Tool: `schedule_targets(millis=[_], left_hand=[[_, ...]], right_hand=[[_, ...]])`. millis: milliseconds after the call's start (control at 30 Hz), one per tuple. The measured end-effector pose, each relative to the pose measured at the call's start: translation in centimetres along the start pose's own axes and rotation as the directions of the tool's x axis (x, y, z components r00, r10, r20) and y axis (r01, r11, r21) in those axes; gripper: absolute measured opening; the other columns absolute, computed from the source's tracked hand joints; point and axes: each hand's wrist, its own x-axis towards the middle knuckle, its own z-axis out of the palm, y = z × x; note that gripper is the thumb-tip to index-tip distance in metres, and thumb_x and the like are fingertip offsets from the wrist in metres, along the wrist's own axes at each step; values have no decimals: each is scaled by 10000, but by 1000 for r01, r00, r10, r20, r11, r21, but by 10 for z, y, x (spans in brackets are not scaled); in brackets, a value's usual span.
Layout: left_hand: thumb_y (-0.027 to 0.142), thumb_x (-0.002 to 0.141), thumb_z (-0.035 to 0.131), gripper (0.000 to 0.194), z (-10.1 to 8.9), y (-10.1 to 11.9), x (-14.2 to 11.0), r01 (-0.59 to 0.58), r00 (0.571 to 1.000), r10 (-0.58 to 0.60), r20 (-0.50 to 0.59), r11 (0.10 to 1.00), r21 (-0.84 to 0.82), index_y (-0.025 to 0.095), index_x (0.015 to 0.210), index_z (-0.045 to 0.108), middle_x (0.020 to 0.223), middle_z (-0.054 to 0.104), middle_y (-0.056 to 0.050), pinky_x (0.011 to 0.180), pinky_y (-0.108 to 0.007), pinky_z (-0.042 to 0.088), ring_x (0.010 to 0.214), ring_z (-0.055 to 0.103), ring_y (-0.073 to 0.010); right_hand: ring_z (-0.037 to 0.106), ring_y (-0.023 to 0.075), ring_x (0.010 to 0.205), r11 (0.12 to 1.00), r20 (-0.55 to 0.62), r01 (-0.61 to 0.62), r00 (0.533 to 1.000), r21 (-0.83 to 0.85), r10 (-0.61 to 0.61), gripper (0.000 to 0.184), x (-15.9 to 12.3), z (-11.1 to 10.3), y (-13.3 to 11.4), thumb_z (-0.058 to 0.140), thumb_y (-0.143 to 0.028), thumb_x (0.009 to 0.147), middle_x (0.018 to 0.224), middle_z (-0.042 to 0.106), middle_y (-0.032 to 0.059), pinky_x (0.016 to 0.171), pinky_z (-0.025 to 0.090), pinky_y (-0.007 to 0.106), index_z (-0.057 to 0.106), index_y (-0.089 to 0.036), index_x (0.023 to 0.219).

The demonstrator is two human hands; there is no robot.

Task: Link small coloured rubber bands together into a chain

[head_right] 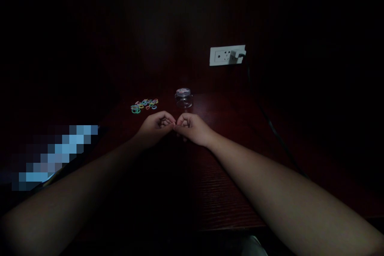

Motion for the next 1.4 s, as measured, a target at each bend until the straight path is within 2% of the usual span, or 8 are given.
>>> schedule_targets(millis=[267,400,867,1167,1400], left_hand=[[207,704,586,108,0,0,0,6,1000,-6,5,1000,-5,140,784,559,676,602,-8,525,-200,421,590,552,-86],[201,698,592,99,1,1,-1,-2,1000,2,-13,1000,4,139,767,559,672,594,-2,514,-192,412,569,536,-73],[235,721,610,143,0,-1,-1,15,1000,-13,29,998,-63,134,801,547,686,629,-13,535,-189,431,603,583,-89],[269,722,619,174,0,-1,-1,13,1000,-12,21,998,-55,134,801,543,660,616,-8,507,-185,414,575,568,-89],[277,723,615,176,-1,-2,1,4,1000,-4,3,1000,-13,131,796,550,683,605,-18,513,-194,404,581,550,-89]], right_hand=[[478,59,401,1000,-6,-7,1000,-24,7,155,0,0,1,568,-284,746,566,577,-25,395,336,177,490,-152,728],[469,56,400,999,-7,-6,1000,-38,6,160,0,0,0,606,-262,715,542,553,-41,393,330,172,491,-153,739],[465,52,382,1000,-53,-16,998,-22,15,109,1,1,1,547,-239,758,561,573,-30,377,335,166,496,-146,735],[482,58,383,1000,-33,-21,999,-9,20,177,1,0,0,568,-301,753,583,609,-2,369,334,164,510,-136,729],[466,56,368,999,-99,11,995,-33,-14,199,2,1,1,615,-307,718,546,583,-23,358,329,163,504,-142,725]])
